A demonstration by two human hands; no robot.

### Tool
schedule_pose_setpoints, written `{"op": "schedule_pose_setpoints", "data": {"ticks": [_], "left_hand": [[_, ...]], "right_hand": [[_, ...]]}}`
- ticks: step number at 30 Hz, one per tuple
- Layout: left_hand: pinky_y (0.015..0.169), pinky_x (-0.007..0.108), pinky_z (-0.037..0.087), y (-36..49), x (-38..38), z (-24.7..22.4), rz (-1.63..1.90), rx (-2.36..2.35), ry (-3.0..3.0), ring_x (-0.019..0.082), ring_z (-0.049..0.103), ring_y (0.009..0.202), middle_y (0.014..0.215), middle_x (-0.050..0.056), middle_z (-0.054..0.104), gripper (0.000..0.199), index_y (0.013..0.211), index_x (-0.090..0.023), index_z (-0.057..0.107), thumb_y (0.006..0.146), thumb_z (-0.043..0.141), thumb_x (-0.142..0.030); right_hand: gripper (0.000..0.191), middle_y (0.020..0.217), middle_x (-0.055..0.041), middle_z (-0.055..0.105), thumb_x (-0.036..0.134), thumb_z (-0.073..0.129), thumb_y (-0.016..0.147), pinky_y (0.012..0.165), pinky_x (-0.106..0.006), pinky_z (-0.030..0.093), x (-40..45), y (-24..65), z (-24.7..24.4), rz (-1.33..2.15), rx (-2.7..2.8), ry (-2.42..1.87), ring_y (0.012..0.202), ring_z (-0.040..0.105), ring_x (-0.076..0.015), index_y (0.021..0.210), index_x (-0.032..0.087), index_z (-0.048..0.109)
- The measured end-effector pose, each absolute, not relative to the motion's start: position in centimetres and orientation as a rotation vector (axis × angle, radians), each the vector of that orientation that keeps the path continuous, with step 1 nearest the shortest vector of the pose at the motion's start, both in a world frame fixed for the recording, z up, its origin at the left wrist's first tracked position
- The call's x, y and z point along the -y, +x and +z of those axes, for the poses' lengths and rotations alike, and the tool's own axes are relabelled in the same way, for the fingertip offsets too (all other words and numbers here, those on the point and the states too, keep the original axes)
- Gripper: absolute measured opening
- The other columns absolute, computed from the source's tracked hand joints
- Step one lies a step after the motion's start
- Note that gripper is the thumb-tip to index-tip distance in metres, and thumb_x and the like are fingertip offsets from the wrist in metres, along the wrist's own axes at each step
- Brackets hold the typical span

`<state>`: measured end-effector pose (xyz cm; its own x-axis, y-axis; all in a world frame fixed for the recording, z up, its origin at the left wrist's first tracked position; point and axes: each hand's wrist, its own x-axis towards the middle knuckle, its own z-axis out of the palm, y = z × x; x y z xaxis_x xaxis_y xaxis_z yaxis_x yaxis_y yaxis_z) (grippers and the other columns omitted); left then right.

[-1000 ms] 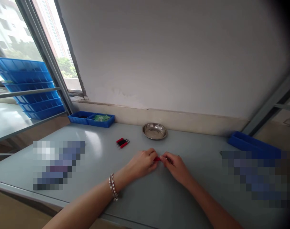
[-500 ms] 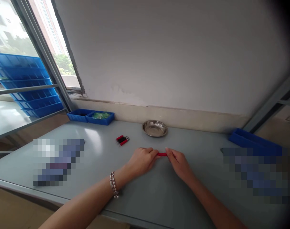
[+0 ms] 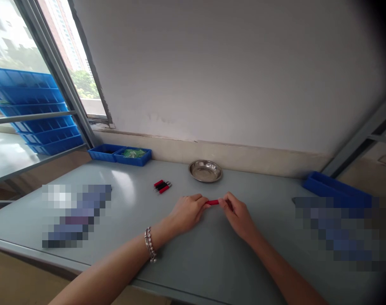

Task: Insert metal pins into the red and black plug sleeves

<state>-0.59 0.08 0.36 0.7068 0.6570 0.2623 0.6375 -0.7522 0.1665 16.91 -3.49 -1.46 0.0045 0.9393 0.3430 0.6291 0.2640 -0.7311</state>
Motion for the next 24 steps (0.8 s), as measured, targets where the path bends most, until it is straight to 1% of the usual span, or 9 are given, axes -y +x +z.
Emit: {"op": "schedule_pose_setpoints", "data": {"ticks": [3, 5, 8, 11, 14, 16, 19, 22, 24], "left_hand": [[0.057, 0.024, 0.040, -0.61, -0.09, 0.36, 0.493, -1.054, 2.843, 0.014, 0.057, 0.066, 0.082, 0.006, 0.059, 0.038, 0.091, -0.016, 0.056, 0.092, 0.023, -0.035], [0.059, 0.024, 0.042, -0.62, -0.10, 0.35, 0.511, -1.042, 2.828, 0.014, 0.057, 0.068, 0.085, 0.006, 0.058, 0.038, 0.091, -0.016, 0.056, 0.092, 0.023, -0.035], [0.062, 0.025, 0.043, -0.66, -0.10, 0.39, 0.541, -1.045, 2.800, 0.014, 0.057, 0.070, 0.092, 0.007, 0.058, 0.036, 0.092, -0.016, 0.056, 0.092, 0.024, -0.033], [0.062, 0.025, 0.044, -0.69, -0.06, 0.47, 0.555, -1.055, 2.789, 0.014, 0.057, 0.071, 0.098, 0.007, 0.057, 0.036, 0.093, -0.016, 0.056, 0.092, 0.024, -0.033], [0.062, 0.026, 0.044, -0.71, 0.02, 0.54, 0.565, -1.048, 2.802, 0.013, 0.057, 0.070, 0.100, 0.007, 0.056, 0.036, 0.093, -0.017, 0.056, 0.092, 0.024, -0.034], [0.063, 0.026, 0.045, -0.73, 0.04, 0.55, 0.555, -1.043, 2.820, 0.013, 0.057, 0.069, 0.102, 0.007, 0.056, 0.035, 0.094, -0.017, 0.056, 0.092, 0.025, -0.033], [0.062, 0.026, 0.045, -0.79, -0.03, 0.51, 0.535, -1.049, 2.842, 0.013, 0.057, 0.067, 0.102, 0.007, 0.056, 0.035, 0.094, -0.016, 0.056, 0.092, 0.025, -0.033], [0.060, 0.026, 0.044, -0.86, -0.18, 0.48, 0.530, -1.048, 2.845, 0.014, 0.057, 0.068, 0.098, 0.007, 0.057, 0.037, 0.093, -0.016, 0.056, 0.092, 0.024, -0.034], [0.059, 0.025, 0.043, -0.91, -0.28, 0.51, 0.514, -1.048, 2.839, 0.014, 0.057, 0.068, 0.091, 0.007, 0.058, 0.037, 0.091, -0.015, 0.056, 0.092, 0.024, -0.034]], "right_hand": [[0.037, 0.050, 0.0048, 0.031, 0.045, 0.031, 0.086, 0.048, -0.023, 0.028, 3.57, 16.83, -1.13, 0.519, 1.702, -1.443, 0.049, 0.033, -0.0106, 0.056, 0.022, 0.029], [0.034, 0.051, 0.0045, 0.034, 0.042, 0.032, 0.085, 0.048, -0.023, 0.029, 3.66, 16.82, -0.92, 0.519, 1.717, -1.407, 0.049, 0.033, -0.0107, 0.059, 0.021, 0.034], [0.026, 0.056, 0.0036, 0.041, 0.041, 0.036, 0.084, 0.050, -0.023, 0.031, 3.76, 16.97, -0.77, 0.521, 1.733, -1.371, 0.051, 0.038, -0.0112, 0.069, 0.021, 0.045], [0.028, 0.058, 0.0029, 0.045, 0.044, 0.037, 0.083, 0.051, -0.023, 0.033, 3.74, 17.15, -0.88, 0.588, 1.703, -1.388, 0.052, 0.041, -0.0116, 0.074, 0.021, 0.048], [0.033, 0.055, 0.0028, 0.043, 0.047, 0.034, 0.084, 0.049, -0.023, 0.033, 3.66, 17.20, -1.07, 0.630, 1.676, -1.418, 0.050, 0.039, -0.0115, 0.066, 0.021, 0.045], [0.035, 0.054, 0.0029, 0.042, 0.046, 0.033, 0.085, 0.049, -0.023, 0.033, 3.61, 17.17, -1.10, 0.610, 1.693, -1.415, 0.049, 0.037, -0.0111, 0.061, 0.021, 0.041], [0.032, 0.055, 0.0026, 0.043, 0.041, 0.035, 0.085, 0.051, -0.023, 0.034, 3.57, 17.16, -1.00, 0.541, 1.747, -1.378, 0.052, 0.039, -0.0114, 0.063, 0.020, 0.044], [0.026, 0.062, 0.0002, 0.049, 0.037, 0.036, 0.085, 0.053, -0.024, 0.036, 3.55, 17.27, -0.93, 0.472, 1.786, -1.353, 0.057, 0.043, -0.0127, 0.071, 0.020, 0.050], [0.024, 0.069, -0.0023, 0.054, 0.035, 0.037, 0.084, 0.055, -0.025, 0.037, 3.51, 17.41, -1.03, 0.447, 1.793, -1.352, 0.060, 0.046, -0.0136, 0.077, 0.020, 0.053]]}}
